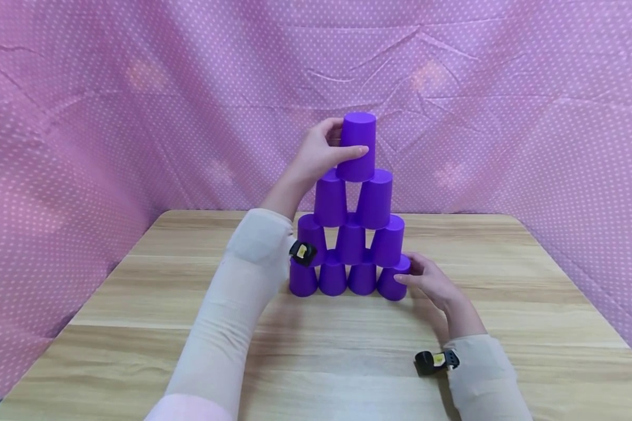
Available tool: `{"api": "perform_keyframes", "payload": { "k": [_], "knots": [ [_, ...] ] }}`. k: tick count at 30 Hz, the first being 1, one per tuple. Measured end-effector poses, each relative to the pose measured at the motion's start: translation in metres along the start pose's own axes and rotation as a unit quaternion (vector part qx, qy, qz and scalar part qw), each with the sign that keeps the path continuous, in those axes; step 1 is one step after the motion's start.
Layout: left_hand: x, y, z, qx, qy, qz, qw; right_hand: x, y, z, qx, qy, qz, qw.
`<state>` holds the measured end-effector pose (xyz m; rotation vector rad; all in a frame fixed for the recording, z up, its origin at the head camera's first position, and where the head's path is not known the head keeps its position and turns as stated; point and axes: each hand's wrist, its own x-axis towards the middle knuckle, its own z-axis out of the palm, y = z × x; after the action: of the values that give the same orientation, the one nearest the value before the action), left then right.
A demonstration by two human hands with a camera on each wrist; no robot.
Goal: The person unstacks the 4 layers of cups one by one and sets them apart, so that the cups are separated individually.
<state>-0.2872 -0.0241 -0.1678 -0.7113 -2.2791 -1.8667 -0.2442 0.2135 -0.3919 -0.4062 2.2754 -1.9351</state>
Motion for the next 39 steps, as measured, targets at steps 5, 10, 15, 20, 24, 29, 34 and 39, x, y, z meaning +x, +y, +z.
{"api": "perform_keyframes", "payload": {
  "k": [5,10,15,20,24,29,34,39],
  "knots": [
    [0.0,0.001,0.001,0.013,0.004,-0.003,0.9999,-0.001,-0.002,0.001,-0.004,0.002,-0.001,1.0],
    [-0.001,0.003,0.001,0.021,0.01,-0.001,0.9997,-0.002,-0.002,0.001,-0.003,0.002,-0.003,1.0],
    [-0.002,0.006,-0.002,0.014,0.016,0.007,0.9998,-0.003,-0.002,0.001,0.001,0.001,0.001,1.0],
    [-0.005,0.012,-0.007,-0.006,0.022,0.015,0.9996,-0.003,0.0,0.0,0.013,-0.008,-0.002,0.9999],
    [-0.011,0.02,-0.013,-0.009,0.039,0.024,0.9989,-0.003,0.002,0.0,0.019,-0.011,-0.004,0.9998],
    [-0.02,0.028,-0.025,0.0,0.059,0.031,0.9978,-0.002,0.004,-0.002,0.02,-0.009,0.0,0.9998],
    [-0.031,0.031,-0.044,-0.004,0.08,0.031,0.9963,-0.002,0.005,-0.002,0.026,-0.014,0.006,0.9995],
    [-0.047,0.027,-0.068,0.002,0.127,0.022,0.9916,-0.003,0.004,-0.002,0.022,-0.014,0.01,0.9996]
  ]
}}
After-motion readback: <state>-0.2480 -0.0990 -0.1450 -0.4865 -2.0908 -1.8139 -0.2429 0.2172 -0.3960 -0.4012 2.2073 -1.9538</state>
